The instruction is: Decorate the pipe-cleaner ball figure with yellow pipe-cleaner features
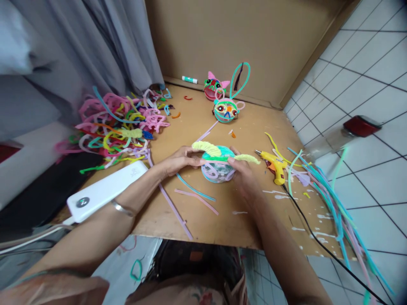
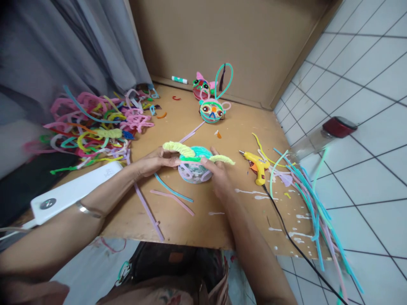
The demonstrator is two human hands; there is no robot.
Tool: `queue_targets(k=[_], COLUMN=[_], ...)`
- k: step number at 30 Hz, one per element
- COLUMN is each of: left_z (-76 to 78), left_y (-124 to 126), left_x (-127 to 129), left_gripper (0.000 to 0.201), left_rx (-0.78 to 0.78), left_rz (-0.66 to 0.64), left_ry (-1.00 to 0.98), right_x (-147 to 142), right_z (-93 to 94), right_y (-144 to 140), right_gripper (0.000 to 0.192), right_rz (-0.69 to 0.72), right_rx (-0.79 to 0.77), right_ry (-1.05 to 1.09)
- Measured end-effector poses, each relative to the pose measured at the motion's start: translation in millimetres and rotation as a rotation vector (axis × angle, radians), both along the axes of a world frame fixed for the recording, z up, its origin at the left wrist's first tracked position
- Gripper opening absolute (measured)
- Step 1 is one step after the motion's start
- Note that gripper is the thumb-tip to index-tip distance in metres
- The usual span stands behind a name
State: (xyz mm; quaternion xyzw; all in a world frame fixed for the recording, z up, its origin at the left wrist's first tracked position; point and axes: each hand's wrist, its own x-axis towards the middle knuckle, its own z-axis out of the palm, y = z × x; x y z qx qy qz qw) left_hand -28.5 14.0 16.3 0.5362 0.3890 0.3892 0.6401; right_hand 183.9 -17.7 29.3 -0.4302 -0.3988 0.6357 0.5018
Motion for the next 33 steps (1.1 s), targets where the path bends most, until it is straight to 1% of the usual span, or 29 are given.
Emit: queue_targets(k=[3,7,10,13,17,19,22,24,26,29,33], left_z=[0.1,0.3,0.0,0.4,2.6,3.0,1.6,-0.2,-2.1,-4.0,-5.0], left_y=[0,-1,-1,-1,-1,-1,0,0,1,2,4], left_x=[0,0,0,0,0,0,-1,-1,-1,-1,-2], left_gripper=[0.049,0.049,0.050,0.051,0.049,0.048,0.049,0.053,0.059,0.067,0.063], left_rx=[0.001,0.004,0.000,-0.003,-0.005,-0.010,-0.033,-0.057,-0.079,-0.097,-0.073], left_rz=[0.003,0.007,0.014,0.017,0.014,0.007,-0.007,-0.014,-0.016,-0.034,-0.114], left_ry=[-0.008,0.000,0.002,-0.002,-0.009,-0.013,-0.020,-0.035,-0.059,-0.085,-0.129], right_x=[1,2,2,0,-2,-1,1,2,3,2,0], right_z=[-3.7,-9.2,-10.0,-6.8,-0.3,1.2,0.3,-1.6,-3.5,-5.1,-6.0], right_y=[0,3,4,2,0,-1,0,0,2,5,7], right_gripper=[0.082,0.077,0.075,0.074,0.063,0.060,0.069,0.078,0.082,0.083,0.082], right_rz=[-0.008,-0.033,-0.029,-0.025,0.007,0.017,0.049,0.068,0.073,0.050,0.005], right_rx=[0.015,0.024,0.028,0.033,0.018,0.011,0.010,0.017,0.026,0.036,0.039], right_ry=[-0.053,-0.110,-0.121,-0.080,0.023,0.059,0.070,0.043,0.018,0.016,0.034])
